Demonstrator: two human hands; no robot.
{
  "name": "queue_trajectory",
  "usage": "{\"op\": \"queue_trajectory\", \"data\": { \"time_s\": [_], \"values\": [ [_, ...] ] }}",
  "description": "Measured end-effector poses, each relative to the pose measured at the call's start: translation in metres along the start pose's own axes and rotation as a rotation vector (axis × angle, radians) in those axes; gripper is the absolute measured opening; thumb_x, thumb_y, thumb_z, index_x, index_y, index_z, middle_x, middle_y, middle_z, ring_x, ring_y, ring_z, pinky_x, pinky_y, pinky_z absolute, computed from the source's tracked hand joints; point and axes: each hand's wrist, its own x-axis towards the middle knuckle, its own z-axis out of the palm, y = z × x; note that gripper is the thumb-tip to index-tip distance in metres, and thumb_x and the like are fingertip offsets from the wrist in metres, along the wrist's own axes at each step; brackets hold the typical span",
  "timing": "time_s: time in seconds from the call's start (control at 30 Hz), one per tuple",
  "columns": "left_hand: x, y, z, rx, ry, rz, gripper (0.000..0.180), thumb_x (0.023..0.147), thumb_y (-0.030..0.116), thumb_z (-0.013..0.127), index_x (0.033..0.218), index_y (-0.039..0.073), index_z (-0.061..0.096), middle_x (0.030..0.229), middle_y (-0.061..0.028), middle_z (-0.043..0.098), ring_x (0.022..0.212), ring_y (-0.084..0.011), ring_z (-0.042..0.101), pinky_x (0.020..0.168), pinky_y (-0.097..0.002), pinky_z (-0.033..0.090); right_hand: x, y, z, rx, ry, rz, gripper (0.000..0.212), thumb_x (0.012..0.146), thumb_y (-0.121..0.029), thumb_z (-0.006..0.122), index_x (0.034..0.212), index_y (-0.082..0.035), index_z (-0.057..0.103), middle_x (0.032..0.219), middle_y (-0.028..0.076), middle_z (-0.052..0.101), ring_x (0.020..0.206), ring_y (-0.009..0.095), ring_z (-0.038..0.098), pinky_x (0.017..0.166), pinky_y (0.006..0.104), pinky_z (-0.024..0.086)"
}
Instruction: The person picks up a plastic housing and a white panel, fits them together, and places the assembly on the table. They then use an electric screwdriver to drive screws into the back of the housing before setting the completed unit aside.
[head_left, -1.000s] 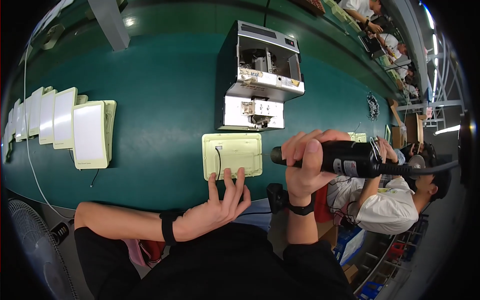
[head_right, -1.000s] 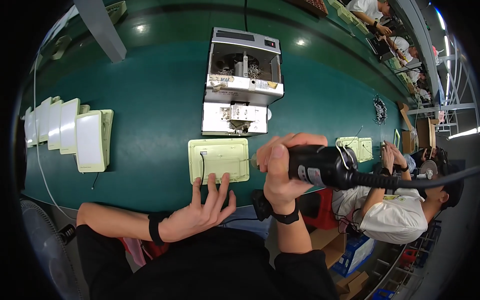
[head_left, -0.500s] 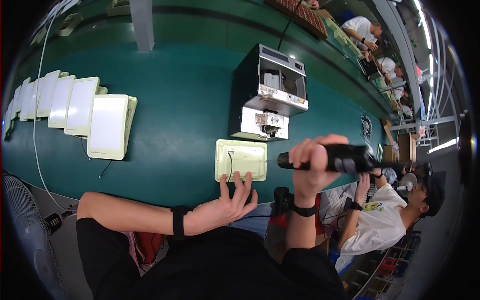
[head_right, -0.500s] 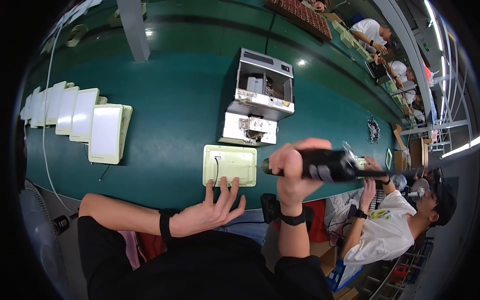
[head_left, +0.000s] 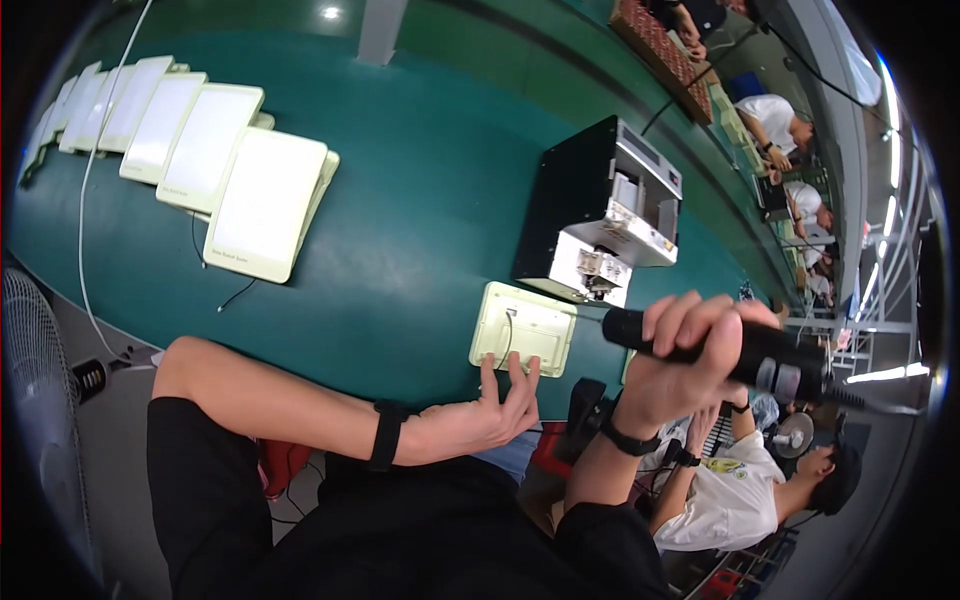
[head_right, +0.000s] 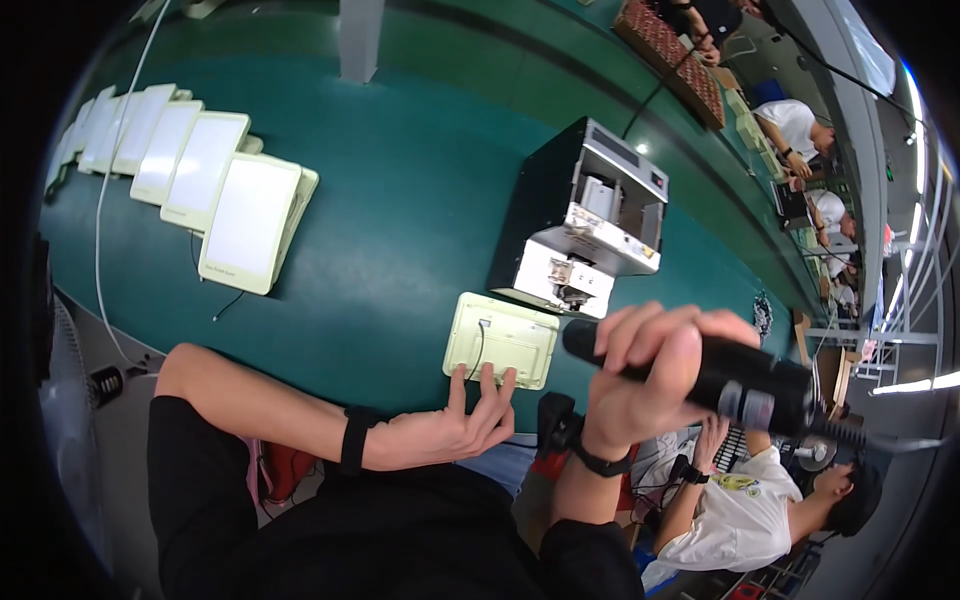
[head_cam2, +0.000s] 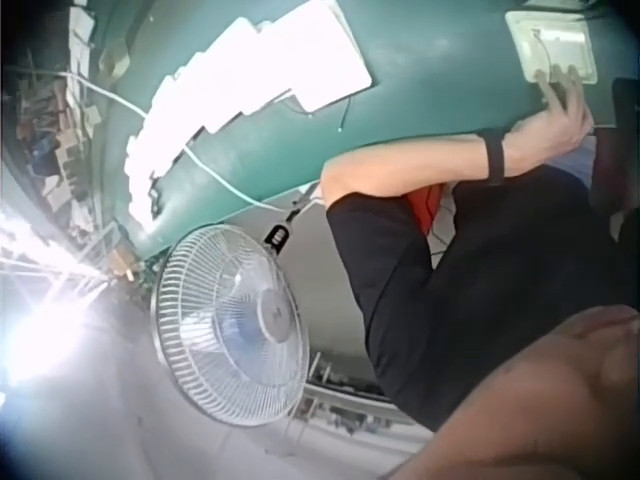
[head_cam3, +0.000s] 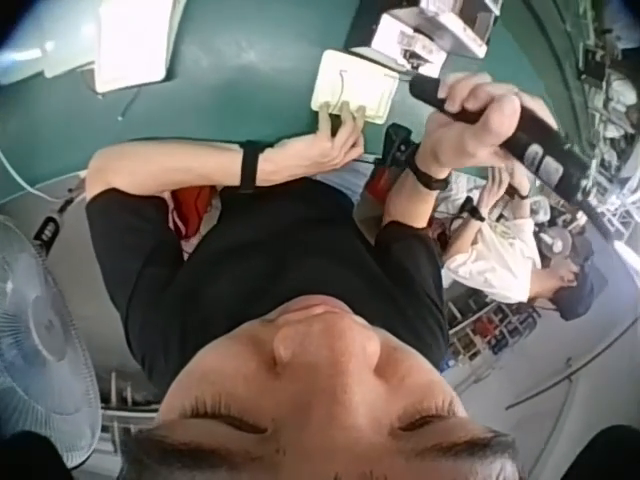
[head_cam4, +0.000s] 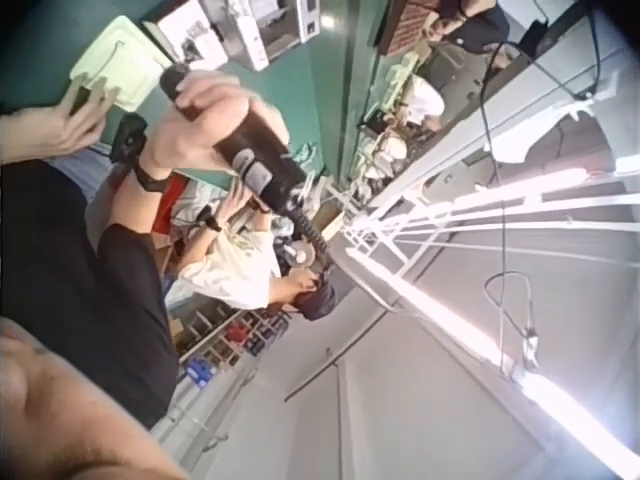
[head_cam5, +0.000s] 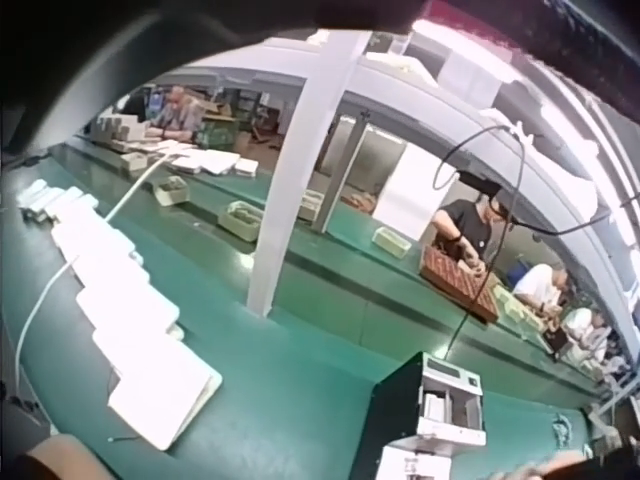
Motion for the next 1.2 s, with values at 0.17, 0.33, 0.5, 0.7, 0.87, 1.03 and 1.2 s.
{"op": "queue_trajectory", "data": {
  "time_s": [0.17,0.33,0.5,0.7,0.87,1.03,1.2],
  "values": [
    [-0.001,-0.004,-0.006,-0.031,-0.035,0.083,0.039,0.102,0.032,0.052,0.118,-0.002,0.064,0.133,-0.0298,0.068,0.116,-0.0424,0.070,0.082,-0.0493,0.068,-0.036,0.006,0.031,0.094,-0.227,0.055,0.028,0.104,-0.017,0.065,0.123,-0.011,0.046,0.069,0.004,0.049,0.048,0.016,0.045,0.048,0.0339,0.046],
    [-0.005,0.004,-0.003,-0.086,0.006,0.094,0.047,0.102,0.028,0.052,0.128,-0.009,0.063,0.138,-0.0334,0.065,0.117,-0.0453,0.070,0.082,-0.0498,0.070,-0.043,0.018,0.035,0.044,-0.292,0.141,0.033,0.103,-0.022,0.069,0.120,-0.012,0.043,0.068,0.005,0.049,0.048,0.016,0.044,0.047,0.0345,0.046],
    [-0.002,0.011,0.002,0.010,-0.029,0.043,0.049,0.099,0.027,0.055,0.129,-0.011,0.065,0.138,-0.0346,0.065,0.116,-0.0451,0.071,0.083,-0.0503,0.070,-0.044,0.023,0.034,0.062,-0.273,0.133,0.032,0.103,-0.020,0.069,0.119,-0.012,0.042,0.067,0.005,0.049,0.048,0.016,0.044,0.046,0.0346,0.045],
    [-0.006,-0.001,-0.006,-0.169,-0.027,0.079,0.045,0.095,0.026,0.057,0.118,-0.010,0.071,0.138,-0.0354,0.065,0.118,-0.0459,0.070,0.084,-0.0516,0.069,-0.044,0.033,0.033,0.073,-0.294,0.173,0.030,0.103,-0.017,0.067,0.117,-0.011,0.041,0.066,0.006,0.050,0.048,0.016,0.045,0.047,0.0336,0.045],
    [-0.007,0.004,-0.004,-0.153,-0.032,0.060,0.040,0.095,0.028,0.057,0.107,-0.006,0.074,0.132,-0.0332,0.068,0.120,-0.0474,0.069,0.086,-0.0538,0.068,-0.041,0.039,0.031,0.097,-0.345,0.181,0.029,0.103,-0.014,0.067,0.114,-0.011,0.040,0.067,0.006,0.051,0.049,0.015,0.046,0.048,0.0336,0.045],
    [-0.005,0.013,0.002,-0.189,-0.005,0.074,0.037,0.097,0.030,0.055,0.098,-0.003,0.072,0.128,-0.0297,0.070,0.120,-0.0481,0.069,0.087,-0.0556,0.067,-0.042,0.038,0.027,0.107,-0.401,0.201,0.032,0.103,-0.015,0.070,0.113,-0.011,0.040,0.068,0.006,0.052,0.049,0.016,0.047,0.049,0.0341,0.045],
    [-0.002,0.006,-0.003,-0.037,-0.104,0.101,0.035,0.100,0.031,0.052,0.100,0.001,0.071,0.127,-0.0257,0.071,0.118,-0.0468,0.069,0.087,-0.0564,0.067,-0.041,0.037,0.021,0.168,-0.476,0.217,0.034,0.103,-0.017,0.073,0.114,-0.011,0.041,0.069,0.005,0.054,0.052,0.016,0.050,0.050,0.0340,0.046]
  ]
}}
